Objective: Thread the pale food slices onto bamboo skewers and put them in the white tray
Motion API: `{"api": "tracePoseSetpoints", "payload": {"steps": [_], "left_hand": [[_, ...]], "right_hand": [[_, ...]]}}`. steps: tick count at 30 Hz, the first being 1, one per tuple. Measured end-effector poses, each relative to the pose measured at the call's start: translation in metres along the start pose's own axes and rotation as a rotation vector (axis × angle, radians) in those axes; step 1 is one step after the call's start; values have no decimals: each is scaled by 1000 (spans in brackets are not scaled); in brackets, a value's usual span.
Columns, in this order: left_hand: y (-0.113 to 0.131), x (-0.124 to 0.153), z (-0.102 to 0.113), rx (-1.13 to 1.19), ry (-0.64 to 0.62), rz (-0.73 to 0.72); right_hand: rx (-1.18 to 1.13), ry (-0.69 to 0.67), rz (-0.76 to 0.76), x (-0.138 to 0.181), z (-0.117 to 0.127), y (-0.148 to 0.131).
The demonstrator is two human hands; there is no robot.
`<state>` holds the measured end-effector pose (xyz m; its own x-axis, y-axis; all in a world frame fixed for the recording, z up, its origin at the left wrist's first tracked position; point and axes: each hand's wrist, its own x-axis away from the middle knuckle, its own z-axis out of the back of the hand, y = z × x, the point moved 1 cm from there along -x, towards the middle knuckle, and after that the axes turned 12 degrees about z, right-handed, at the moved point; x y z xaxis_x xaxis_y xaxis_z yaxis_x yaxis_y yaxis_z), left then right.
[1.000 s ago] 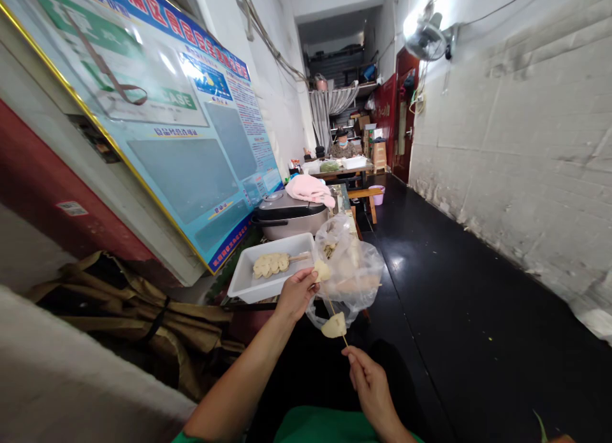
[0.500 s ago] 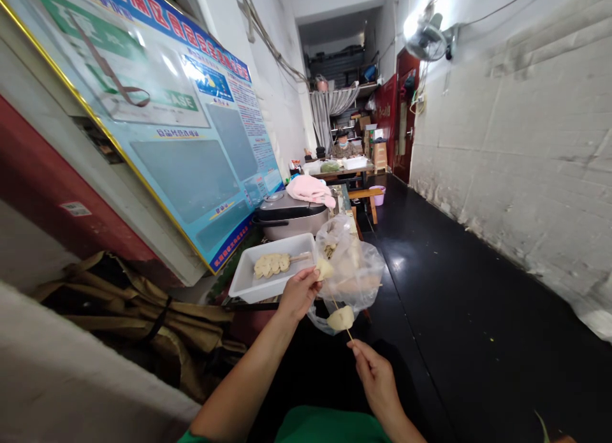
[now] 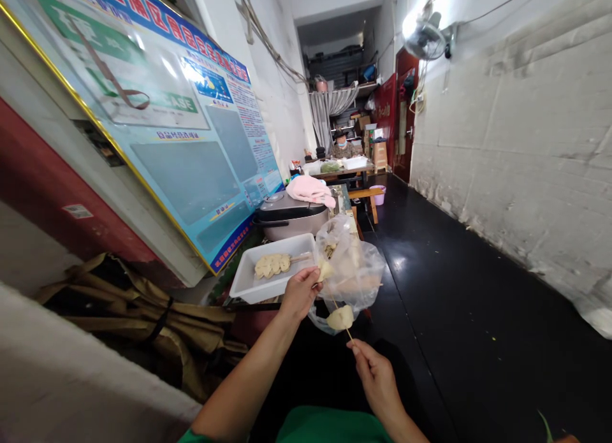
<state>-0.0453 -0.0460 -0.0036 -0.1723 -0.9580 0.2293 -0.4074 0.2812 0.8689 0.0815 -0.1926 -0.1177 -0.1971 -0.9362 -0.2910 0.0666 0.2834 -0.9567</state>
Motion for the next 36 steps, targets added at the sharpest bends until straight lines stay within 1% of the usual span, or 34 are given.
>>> {"api": "tracePoseSetpoints", "payload": {"steps": [4, 9, 14, 18, 23, 31, 34, 36], "left_hand": [[-6, -1, -1, -53, 53, -41], [-12, -5, 1, -140, 136, -172], [-15, -8, 3, -117, 174, -184], [-17, -8, 4, -109, 174, -181], [-17, -7, 5, -138, 187, -186], [-21, -3, 3, -177, 148, -223], [-25, 0, 1, -161, 145, -215], [-25, 2, 0, -105, 137, -197]], "right_hand": [[55, -12, 13, 0, 1, -6], [77, -30, 6, 2, 1, -16], [42, -42, 5, 2, 0, -24], [22, -38, 2, 2, -2, -25], [46, -68, -18, 4, -1, -29], [66, -84, -40, 3, 1, -38], [31, -82, -41, 2, 0, -40], [12, -71, -30, 2, 0, -39]]}}
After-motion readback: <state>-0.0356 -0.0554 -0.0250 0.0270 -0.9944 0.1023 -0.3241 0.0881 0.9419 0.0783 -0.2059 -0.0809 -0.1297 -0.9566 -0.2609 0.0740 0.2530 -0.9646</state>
